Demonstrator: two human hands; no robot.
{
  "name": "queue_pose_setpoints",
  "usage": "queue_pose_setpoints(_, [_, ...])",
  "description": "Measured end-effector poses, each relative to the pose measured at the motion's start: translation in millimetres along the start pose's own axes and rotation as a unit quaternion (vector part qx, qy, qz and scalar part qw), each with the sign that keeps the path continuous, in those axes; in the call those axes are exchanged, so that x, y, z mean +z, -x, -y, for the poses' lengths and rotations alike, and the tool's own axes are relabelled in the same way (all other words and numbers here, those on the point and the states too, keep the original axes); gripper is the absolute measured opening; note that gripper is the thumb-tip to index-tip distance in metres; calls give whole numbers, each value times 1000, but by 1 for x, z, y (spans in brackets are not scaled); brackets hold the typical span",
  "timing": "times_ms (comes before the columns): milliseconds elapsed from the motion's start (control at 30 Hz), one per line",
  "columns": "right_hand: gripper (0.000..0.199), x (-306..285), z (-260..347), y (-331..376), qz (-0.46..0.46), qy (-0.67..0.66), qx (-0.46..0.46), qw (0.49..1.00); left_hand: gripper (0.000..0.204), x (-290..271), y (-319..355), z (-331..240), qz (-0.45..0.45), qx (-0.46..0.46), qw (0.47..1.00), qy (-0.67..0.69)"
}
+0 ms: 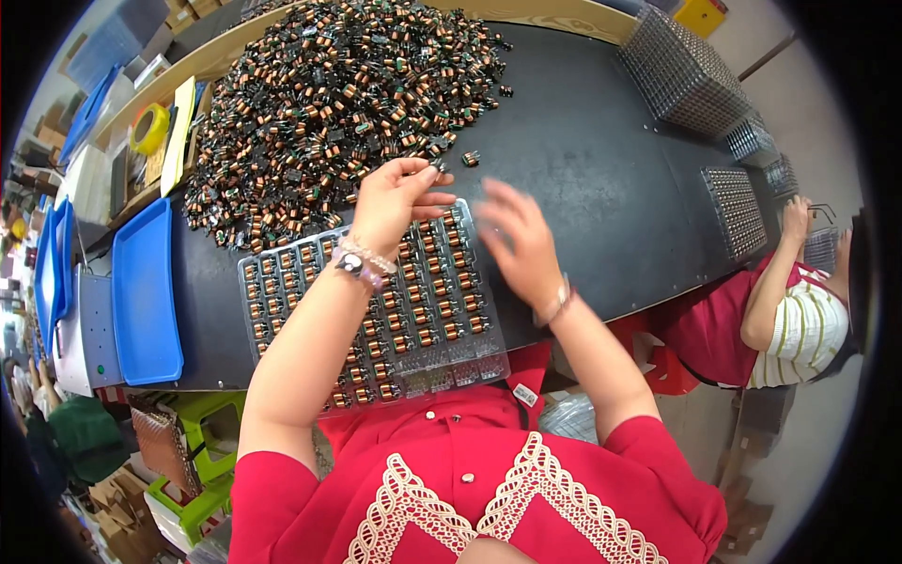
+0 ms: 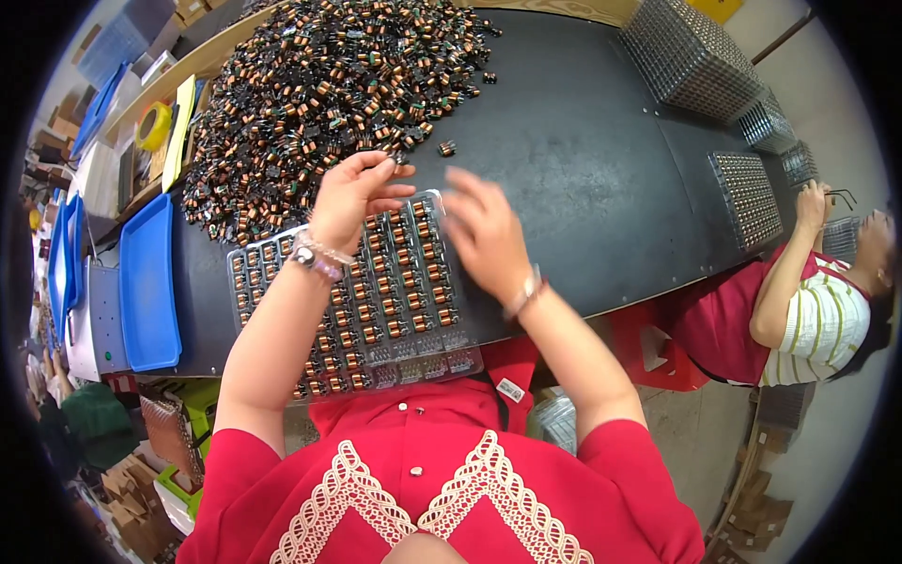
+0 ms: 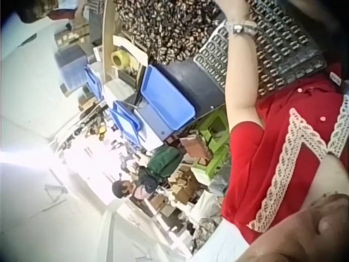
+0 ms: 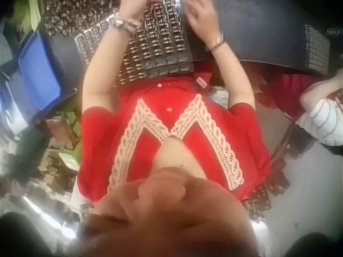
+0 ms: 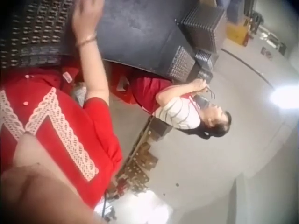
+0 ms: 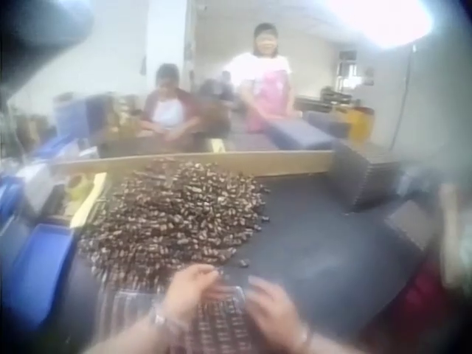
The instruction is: The person sorts small electronic components by hand, taking them from a pile and placing them into a plastic grid tray for assembly.
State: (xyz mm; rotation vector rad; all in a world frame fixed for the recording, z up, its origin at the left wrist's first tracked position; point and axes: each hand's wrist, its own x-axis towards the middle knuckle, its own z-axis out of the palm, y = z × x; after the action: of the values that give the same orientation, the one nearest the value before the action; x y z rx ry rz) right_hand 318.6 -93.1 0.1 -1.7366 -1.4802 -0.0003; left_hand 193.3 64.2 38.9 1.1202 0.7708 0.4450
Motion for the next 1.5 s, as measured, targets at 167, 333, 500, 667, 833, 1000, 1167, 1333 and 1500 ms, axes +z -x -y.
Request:
queue_pose_setpoints(167, [27,35,-82,-64,35,182,4,983,19,-24,31,-2,-3,103,993,-62])
queue_pose_setpoints(333, [4,12,-50,-56,-37,139,-101,985,15,-61,101,14,-24,246,868,-432])
queue_pose_setpoints(500, [4,4,-41,-16,-24,137,-68,988,9,-63,153,53,72,188,840,-504])
queue_pose_setpoints(667, [16,0,-40,-1,18,103,143,984,8,-50,160,62,67,195,811,-547])
queue_pose_setpoints(833, [21,-7,-70,-4,-33,102,244,964,7,-39,154,52,59,219,758,-611])
queue_pose_setpoints(1000, [23,1,-56,-10,-34,107,19,993,4,-43,156,53,36,252,723,-642])
queue_pose_setpoints(1167, [21,5,-55,-6,50,169,-7,984,9,-69,118,38,-39,255,773,-579])
queue_pose_setpoints(1333, [13,5,-46,-18,68,166,51,983,33,-126,32,27,-340,299,607,-653])
queue_pose_setpoints(1500, [17,-3,-50,-19,15,224,0,974,34,-130,16,29,-336,303,606,-654])
